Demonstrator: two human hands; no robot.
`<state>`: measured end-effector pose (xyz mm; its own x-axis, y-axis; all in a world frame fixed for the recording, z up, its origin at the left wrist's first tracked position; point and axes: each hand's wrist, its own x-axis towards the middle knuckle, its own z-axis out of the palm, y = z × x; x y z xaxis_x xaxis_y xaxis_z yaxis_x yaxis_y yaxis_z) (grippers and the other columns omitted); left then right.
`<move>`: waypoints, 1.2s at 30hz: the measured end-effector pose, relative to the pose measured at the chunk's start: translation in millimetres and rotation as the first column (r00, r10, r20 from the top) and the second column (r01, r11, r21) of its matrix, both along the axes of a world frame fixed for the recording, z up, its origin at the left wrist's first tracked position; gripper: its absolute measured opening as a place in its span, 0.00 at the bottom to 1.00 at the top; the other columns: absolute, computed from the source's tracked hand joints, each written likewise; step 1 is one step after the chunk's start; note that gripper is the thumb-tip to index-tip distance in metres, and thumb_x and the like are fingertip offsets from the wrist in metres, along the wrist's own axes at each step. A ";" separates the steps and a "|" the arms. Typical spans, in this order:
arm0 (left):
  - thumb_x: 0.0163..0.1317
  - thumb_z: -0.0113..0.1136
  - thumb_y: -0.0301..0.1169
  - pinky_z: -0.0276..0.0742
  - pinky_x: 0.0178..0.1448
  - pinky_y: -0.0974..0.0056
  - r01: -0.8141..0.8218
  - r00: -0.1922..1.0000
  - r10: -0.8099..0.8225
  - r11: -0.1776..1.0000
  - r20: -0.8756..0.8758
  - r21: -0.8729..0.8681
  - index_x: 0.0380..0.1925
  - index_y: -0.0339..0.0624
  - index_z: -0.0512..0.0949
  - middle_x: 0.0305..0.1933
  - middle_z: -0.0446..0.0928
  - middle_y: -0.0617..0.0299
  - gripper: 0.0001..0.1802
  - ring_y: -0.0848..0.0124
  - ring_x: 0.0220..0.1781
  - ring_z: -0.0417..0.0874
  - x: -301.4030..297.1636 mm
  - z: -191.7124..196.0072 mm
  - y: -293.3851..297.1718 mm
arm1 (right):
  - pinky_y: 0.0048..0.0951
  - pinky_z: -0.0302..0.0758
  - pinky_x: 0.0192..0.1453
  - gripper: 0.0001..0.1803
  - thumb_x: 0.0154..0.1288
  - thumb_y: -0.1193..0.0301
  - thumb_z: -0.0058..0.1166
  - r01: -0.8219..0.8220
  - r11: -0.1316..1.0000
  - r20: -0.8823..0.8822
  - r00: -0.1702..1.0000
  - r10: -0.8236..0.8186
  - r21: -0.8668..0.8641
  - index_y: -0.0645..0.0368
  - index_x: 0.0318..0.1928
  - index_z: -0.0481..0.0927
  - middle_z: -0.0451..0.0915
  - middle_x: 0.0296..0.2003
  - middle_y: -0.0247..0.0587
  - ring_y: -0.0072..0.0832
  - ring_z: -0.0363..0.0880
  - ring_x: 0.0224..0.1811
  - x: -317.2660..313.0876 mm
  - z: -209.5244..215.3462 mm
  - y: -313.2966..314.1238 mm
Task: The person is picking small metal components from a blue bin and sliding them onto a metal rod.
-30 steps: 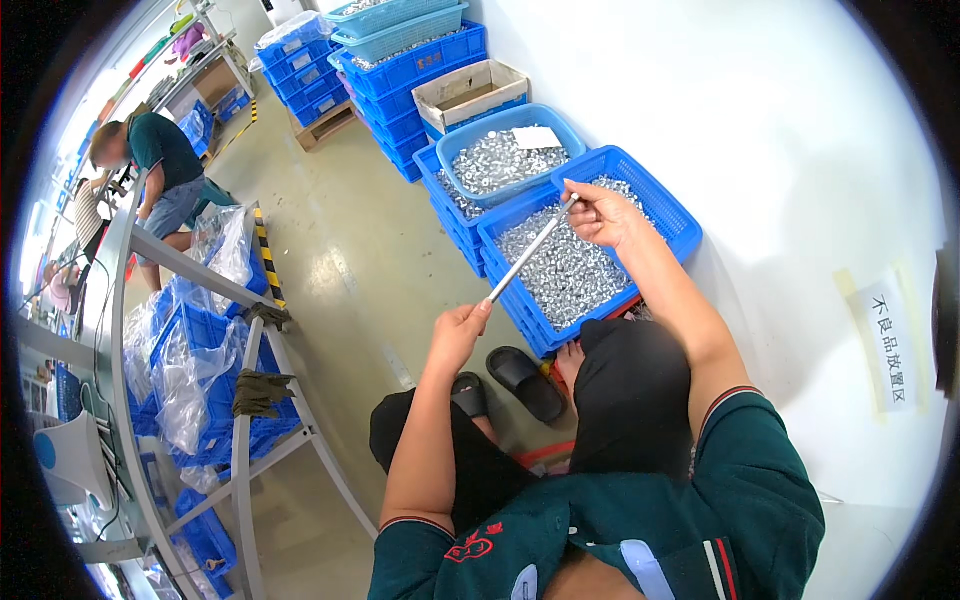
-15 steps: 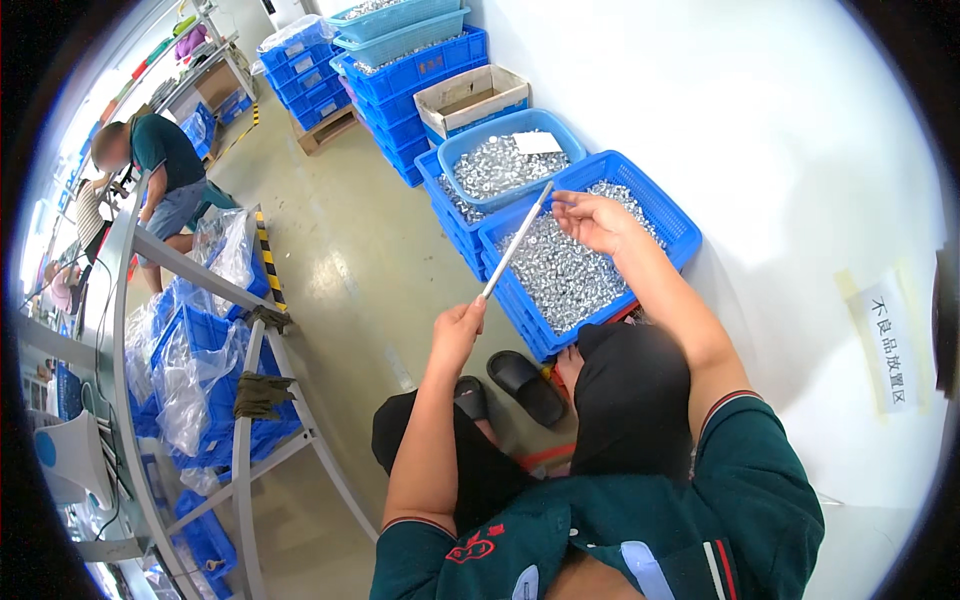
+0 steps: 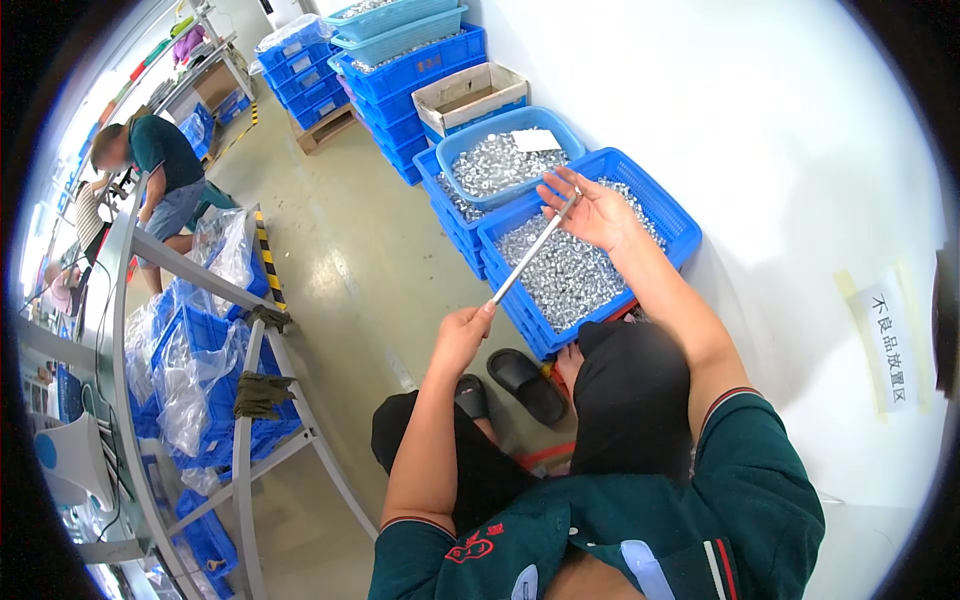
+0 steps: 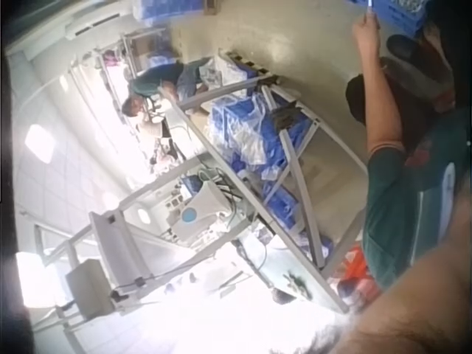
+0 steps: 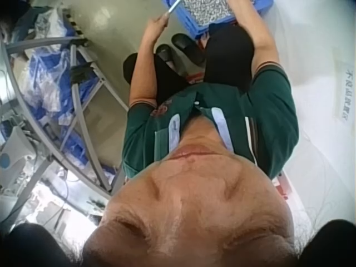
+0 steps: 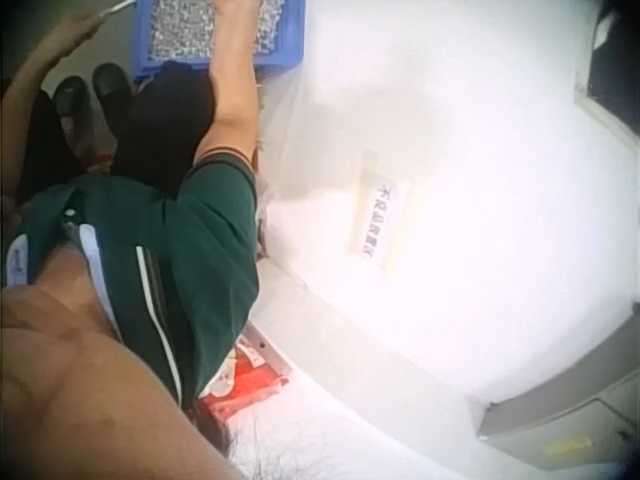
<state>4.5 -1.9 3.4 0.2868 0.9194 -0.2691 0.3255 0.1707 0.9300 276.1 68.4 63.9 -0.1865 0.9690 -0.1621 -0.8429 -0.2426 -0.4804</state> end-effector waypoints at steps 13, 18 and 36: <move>0.60 0.49 0.48 0.48 0.17 0.72 -0.004 1.000 0.004 1.000 0.024 -0.014 0.13 0.44 0.67 0.11 0.58 0.73 0.24 0.82 0.13 0.54 4.0 -2.6 0.9 | 0.41 0.72 0.49 0.13 0.65 0.70 0.41 0.027 0.998 -0.162 0.987 -0.017 0.060 0.59 0.48 0.70 0.74 0.46 0.45 0.40 0.73 0.49 -3.4 -14.4 10.1; 0.61 0.49 0.48 0.48 0.16 0.73 -0.008 0.999 0.009 1.000 0.042 -0.029 0.13 0.44 0.67 0.11 0.57 0.73 0.24 0.83 0.13 0.54 5.4 -1.7 -0.5 | 0.41 0.72 0.49 0.13 0.64 0.71 0.41 0.060 0.997 -0.170 0.984 -0.050 0.052 0.60 0.48 0.69 0.75 0.45 0.46 0.40 0.73 0.49 -7.6 -14.2 10.0; 0.60 0.48 0.49 0.53 0.21 0.71 -0.029 0.999 0.025 0.985 0.025 0.173 0.14 0.40 0.68 0.13 0.60 0.71 0.26 0.80 0.18 0.58 14.8 -1.8 -3.0 | 0.46 0.67 0.53 0.12 0.58 0.75 0.40 -0.062 0.983 -0.285 0.952 0.110 0.174 0.63 0.38 0.76 0.78 0.43 0.48 0.42 0.72 0.50 0.9 -1.7 6.8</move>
<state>19.3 -4.8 1.6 0.2656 0.9590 -0.0988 0.3013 0.0148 0.9534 277.0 75.2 62.2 -0.2862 0.9557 0.0685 -0.9311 -0.2605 -0.2551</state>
